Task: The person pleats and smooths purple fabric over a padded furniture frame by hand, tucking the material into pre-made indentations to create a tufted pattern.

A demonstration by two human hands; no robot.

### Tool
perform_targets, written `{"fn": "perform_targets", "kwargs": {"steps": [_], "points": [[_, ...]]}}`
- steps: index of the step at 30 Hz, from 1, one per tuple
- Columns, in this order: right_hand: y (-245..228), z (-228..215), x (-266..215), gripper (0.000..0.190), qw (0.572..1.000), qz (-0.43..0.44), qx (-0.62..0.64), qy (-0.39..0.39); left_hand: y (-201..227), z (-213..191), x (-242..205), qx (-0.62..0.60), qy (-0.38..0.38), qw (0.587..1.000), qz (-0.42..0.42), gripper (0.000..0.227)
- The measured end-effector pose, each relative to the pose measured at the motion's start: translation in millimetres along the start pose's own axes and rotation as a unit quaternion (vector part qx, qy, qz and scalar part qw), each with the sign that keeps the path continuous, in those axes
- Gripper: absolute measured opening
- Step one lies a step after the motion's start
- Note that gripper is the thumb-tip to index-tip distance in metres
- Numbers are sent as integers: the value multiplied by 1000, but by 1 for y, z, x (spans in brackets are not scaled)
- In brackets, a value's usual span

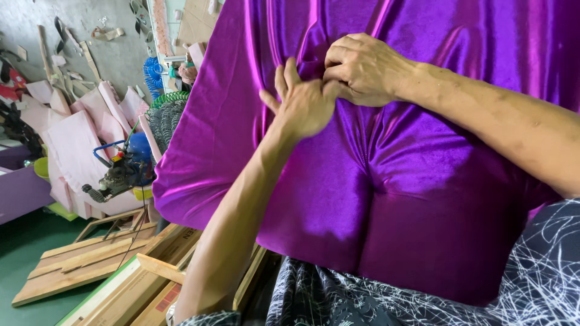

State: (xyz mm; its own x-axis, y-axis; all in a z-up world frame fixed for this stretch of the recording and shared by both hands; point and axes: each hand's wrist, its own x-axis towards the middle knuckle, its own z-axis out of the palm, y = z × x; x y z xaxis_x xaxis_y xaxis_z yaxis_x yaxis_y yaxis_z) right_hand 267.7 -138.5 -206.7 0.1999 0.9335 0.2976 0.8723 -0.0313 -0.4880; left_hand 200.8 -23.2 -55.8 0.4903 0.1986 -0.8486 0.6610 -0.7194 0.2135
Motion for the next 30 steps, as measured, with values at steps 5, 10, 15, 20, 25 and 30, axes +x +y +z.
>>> {"fn": "perform_targets", "kwargs": {"steps": [5, 10, 15, 20, 25, 30], "points": [[-2, -4, 1, 23, 1000, 10, -21, -13, -17, -1, -11, 7, 81, 996, 22, 44], [1, 0, -1, 18, 1000, 19, -14, -9, -64, 21, -60, 57, 91, 994, 13, 49], [1, 0, 0, 18, 1000, 25, -2, -14, -59, 27, -46, 28, 100, 994, 41, 50], [-1, -3, 2, 17, 1000, 22, 15, -6, -22, 14, -12, 29, 11, 999, 43, 47], [-3, -5, 7, 19, 998, 64, -7, -21, -15, 0, 13, 54, -21, 997, 59, 48], [-94, -68, 4, 20, 981, 184, -58, 21, -30, 0, 39, 160, 41, 975, 146, 42]]}}
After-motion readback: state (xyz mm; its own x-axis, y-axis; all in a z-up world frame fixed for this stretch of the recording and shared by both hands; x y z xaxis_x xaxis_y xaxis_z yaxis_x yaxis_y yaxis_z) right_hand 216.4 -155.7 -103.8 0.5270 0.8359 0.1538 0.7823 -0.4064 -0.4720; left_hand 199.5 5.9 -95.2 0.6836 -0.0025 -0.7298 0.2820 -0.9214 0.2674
